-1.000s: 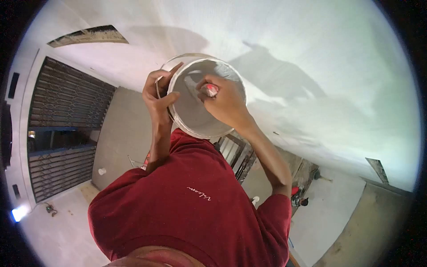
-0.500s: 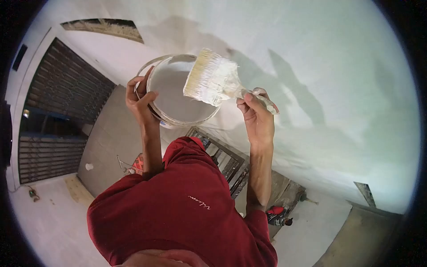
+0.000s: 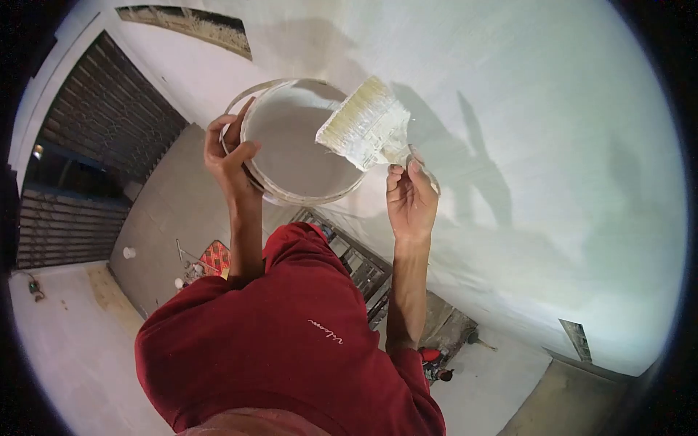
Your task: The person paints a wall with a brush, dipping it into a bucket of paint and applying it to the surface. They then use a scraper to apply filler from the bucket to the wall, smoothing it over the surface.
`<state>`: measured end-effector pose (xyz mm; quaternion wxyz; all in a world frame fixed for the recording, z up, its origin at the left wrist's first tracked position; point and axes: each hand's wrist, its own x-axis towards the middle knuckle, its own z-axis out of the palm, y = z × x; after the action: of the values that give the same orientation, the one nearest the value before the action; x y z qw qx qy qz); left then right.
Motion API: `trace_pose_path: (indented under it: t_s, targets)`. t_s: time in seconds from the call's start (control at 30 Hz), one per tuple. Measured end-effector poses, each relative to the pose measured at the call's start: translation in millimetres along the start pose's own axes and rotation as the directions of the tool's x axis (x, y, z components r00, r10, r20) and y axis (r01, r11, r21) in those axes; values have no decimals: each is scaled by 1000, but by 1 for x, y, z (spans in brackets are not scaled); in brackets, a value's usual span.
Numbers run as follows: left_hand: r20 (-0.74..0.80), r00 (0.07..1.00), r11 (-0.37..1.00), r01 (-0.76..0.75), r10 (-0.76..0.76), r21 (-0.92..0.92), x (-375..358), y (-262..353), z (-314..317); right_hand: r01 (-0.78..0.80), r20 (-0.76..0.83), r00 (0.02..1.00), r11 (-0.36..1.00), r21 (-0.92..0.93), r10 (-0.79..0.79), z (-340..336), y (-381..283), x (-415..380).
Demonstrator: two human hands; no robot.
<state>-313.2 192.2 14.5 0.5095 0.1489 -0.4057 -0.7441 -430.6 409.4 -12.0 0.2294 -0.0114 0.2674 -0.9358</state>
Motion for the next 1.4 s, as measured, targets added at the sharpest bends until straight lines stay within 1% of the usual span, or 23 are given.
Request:
trace_pose_path:
  t_s: [0.03, 0.13, 0.17, 0.27, 0.37, 0.47, 0.57, 0.6, 0.67, 0.7, 0.73, 0.77, 0.8, 0.87, 0.9, 0.93, 1.0, 1.03, 1.13, 1.17, 1.27, 1.37, 1.4]
  targets:
    - [-5, 1000, 1000, 2, -2, -3, 1, 1, -1, 54, -26, 998, 997, -63, -56, 3, 2, -3]
    - [-5, 1000, 1000, 7, -7, 1, 0, 1, -2, 150, 6, 988, 935, -323, -156, 1, 0, -6]
    - [4, 1000, 1000, 4, -4, 2, -1, -1, -3, 163, -26, 983, 936, -312, -180, -2, 0, -7]
    - [4, 1000, 1000, -2, 2, -4, 9, -6, -4, 233, 23, 970, 899, -370, -242, -1, 10, -9]
    - [0, 1000, 1000, 4, -4, 16, 7, -5, -6, 212, 42, 977, 918, -334, -211, -4, 12, -7]
    - [-24, 1000, 999, -8, 9, 40, 6, -7, -6, 147, -33, 987, 970, -191, -156, -3, 12, -6]
    - [-17, 999, 996, -44, 46, 83, 3, -15, -19, 87, -109, 989, 991, -98, -97, -13, 15, 8]
    - [-10, 998, 993, -66, 67, 99, 2, -17, -29, 138, -72, 986, 981, -138, -149, -10, 16, 11]
    - [-49, 997, 992, -48, 54, 115, 2, -15, -47, 238, 2, 970, 948, -214, -243, 5, 18, 19]
    - [-67, 996, 990, -46, 55, 133, 4, -14, -57, 359, 81, 931, 860, -361, -355, 20, 18, 24]
    - [-84, 995, 987, -45, 58, 152, 6, -12, -67, 539, 268, 838, 647, -539, -475, 39, 18, 27]
    - [-102, 992, 986, -57, 74, 157, 7, -10, -74, 680, 466, 715, 364, -636, -522, 58, 16, 30]
    - [-106, 992, 983, -56, 76, 177, 8, -6, -79, 767, 655, 574, 42, -640, -491, 76, 15, 35]
    - [-119, 990, 974, -42, 70, 224, 8, 1, -86, 817, 878, 370, -342, -463, -305, 107, 20, 46]
    - [-98, 988, 964, -94, 122, 249, 7, 3, -88, 792, 924, 322, -477, -381, -205, 113, 28, 50]
    - [-86, 988, 961, -100, 125, 257, 9, 5, -92, 753, 956, 277, -597, -278, -97, 119, 36, 56]
    - [-65, 989, 956, -114, 136, 270, 8, 9, -103, 633, 954, 293, -760, -146, 60, 126, 57, 68]
    - [-74, 989, 946, -100, 129, 309, 7, 15, -104, 565, 943, 305, -822, -65, 135, 129, 66, 77]
    - [-79, 986, 959, -120, 144, 256, 6, 21, -111, 469, 865, 465, -881, -59, 190, 113, 95, 100]
    - [-82, 987, 962, -116, 140, 246, 7, 22, -113, 439, 849, 481, -898, -19, 217, 104, 103, 103]
    - [-111, 985, 967, -107, 136, 232, 4, 25, -121, 510, 820, 512, -859, -50, 256, 72, 117, 114]
    - [-137, 979, 966, -114, 148, 232, 4, 28, -123, 671, 751, 587, -701, -241, 303, 64, 111, 112]
    - [-137, 979, 967, -119, 152, 226, 3, 28, -123, 686, 755, 588, -673, -277, 289, 69, 103, 111]
